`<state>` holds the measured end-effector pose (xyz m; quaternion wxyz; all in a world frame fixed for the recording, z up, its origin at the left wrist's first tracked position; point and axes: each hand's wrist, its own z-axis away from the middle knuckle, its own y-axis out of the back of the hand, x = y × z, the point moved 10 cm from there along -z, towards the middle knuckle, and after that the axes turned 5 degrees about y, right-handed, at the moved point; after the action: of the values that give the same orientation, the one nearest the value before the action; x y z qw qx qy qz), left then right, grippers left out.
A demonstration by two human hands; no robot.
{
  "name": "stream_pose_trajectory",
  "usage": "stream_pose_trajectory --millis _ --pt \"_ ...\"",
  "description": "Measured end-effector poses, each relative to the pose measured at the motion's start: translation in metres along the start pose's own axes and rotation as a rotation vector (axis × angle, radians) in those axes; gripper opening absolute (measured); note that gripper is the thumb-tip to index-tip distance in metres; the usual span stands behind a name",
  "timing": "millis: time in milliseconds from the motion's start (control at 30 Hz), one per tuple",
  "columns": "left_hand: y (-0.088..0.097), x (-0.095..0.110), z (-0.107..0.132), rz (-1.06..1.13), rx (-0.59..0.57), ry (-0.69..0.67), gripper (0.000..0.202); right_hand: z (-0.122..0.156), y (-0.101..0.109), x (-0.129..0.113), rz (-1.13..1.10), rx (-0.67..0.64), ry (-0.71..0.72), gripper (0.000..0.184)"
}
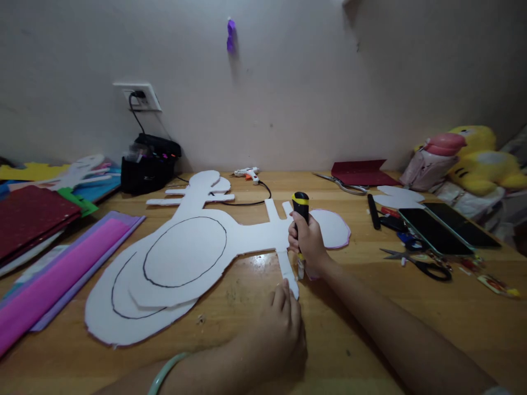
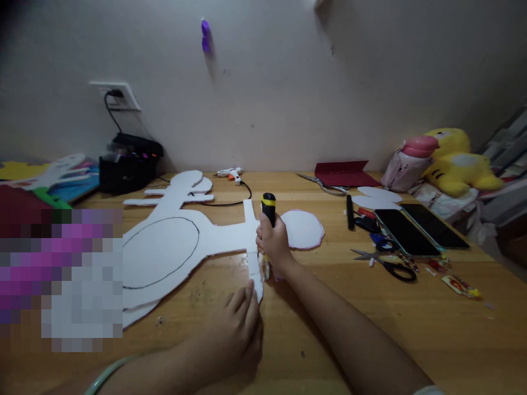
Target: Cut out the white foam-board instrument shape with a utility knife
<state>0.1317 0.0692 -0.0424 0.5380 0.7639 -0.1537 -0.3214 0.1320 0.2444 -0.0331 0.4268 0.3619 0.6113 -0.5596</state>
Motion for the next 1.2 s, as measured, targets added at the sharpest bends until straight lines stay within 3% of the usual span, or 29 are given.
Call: stream_pose_trajectory --millis 200,400,933,1200 --pt "0.005 0.002 -0.001 -0.011 0.067 -0.005 0.043 -0.004 0.003 -0.014 -0.052 0.032 0.028 0.037" --pt "0.009 -0.002 0.000 -0.037 0.108 0.030 0.042 -0.003 0.001 -0.010 -0.076 0.049 0.023 0.042" --pt "0.006 -0.004 0.000 -0.040 0.081 0.056 0.043 -0.001 0.002 -0.003 -0.055 0.039 0.024 0.037" --pt "0.005 -0.001 0.000 -0.020 0.065 0.023 0.041 -0.002 0.003 -0.013 -0.074 0.049 0.048 0.039"
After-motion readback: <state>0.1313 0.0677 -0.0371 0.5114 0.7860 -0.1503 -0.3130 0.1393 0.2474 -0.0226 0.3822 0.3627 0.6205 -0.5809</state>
